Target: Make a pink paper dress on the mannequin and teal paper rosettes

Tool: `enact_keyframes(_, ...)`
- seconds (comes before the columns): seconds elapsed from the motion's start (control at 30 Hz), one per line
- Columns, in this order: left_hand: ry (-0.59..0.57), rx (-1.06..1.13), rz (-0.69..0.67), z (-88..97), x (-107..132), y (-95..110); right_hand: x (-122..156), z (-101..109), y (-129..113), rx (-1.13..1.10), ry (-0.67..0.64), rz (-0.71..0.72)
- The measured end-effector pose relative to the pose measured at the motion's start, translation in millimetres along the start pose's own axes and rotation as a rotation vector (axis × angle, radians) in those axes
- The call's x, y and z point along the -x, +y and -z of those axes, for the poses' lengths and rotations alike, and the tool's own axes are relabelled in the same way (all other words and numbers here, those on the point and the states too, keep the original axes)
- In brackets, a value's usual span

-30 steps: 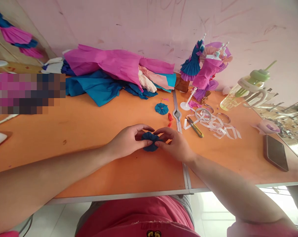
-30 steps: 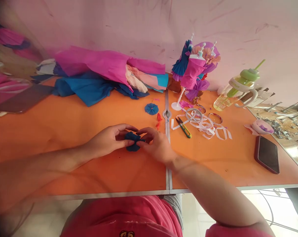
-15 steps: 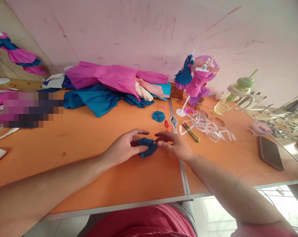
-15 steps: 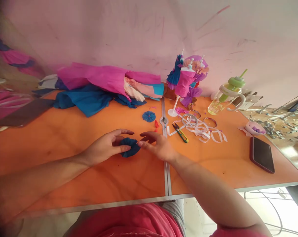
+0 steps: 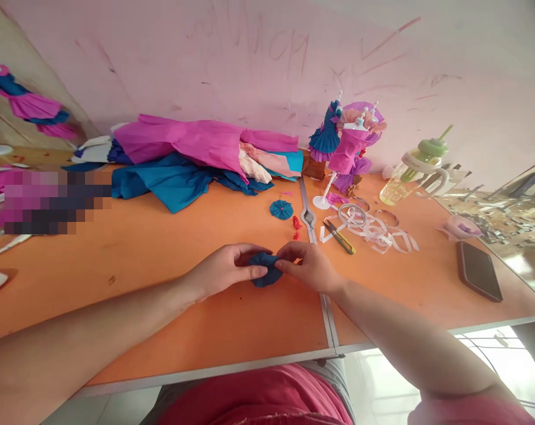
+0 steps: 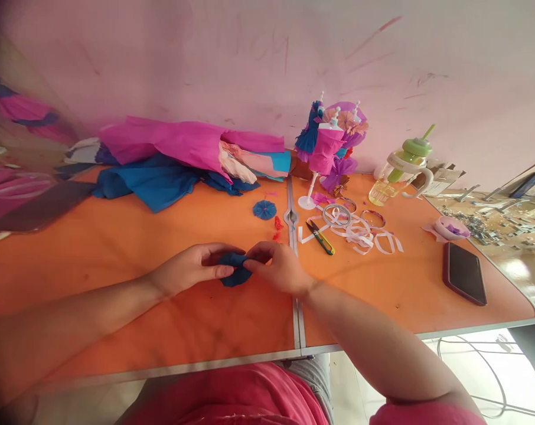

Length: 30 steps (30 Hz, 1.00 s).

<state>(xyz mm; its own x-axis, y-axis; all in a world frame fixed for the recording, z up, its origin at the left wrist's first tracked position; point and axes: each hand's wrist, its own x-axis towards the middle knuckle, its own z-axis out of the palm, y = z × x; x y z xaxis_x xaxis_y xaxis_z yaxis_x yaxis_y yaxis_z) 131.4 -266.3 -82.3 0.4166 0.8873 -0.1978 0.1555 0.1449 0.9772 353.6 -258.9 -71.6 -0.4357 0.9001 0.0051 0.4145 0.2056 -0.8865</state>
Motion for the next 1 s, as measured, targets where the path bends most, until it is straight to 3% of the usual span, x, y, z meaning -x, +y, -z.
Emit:
enact_keyframes(0.2,-0.013,-0.171,0.034,2.0,-3,-7,1,4,-5,0.028,-0.046,0.044)
enact_keyframes(0.27,0.015,-0.144,0.03,4.1,-4,-8,-1,14,-3,0.116,0.015,0.084)
enact_keyframes(0.4,0.062,-0.044,0.047,10.0,-5,-8,-9,45,13,0.695,0.327,0.109)
enact_keyframes(0.53,0.089,0.008,0.035,15.8,-6,-8,-18,61,37,1.038,0.33,-0.07)
enact_keyframes(0.67,0.15,0.0,0.024,16.2,-7,-11,-19,59,42,1.084,0.255,-0.131)
enact_keyframes(0.87,0.296,0.282,-0.071,15.5,-8,-12,-14,66,29,1.138,0.43,-0.068)
enact_keyframes(1.0,0.273,0.397,-0.023,18.9,-10,-13,-10,64,15,1.127,0.522,0.074)
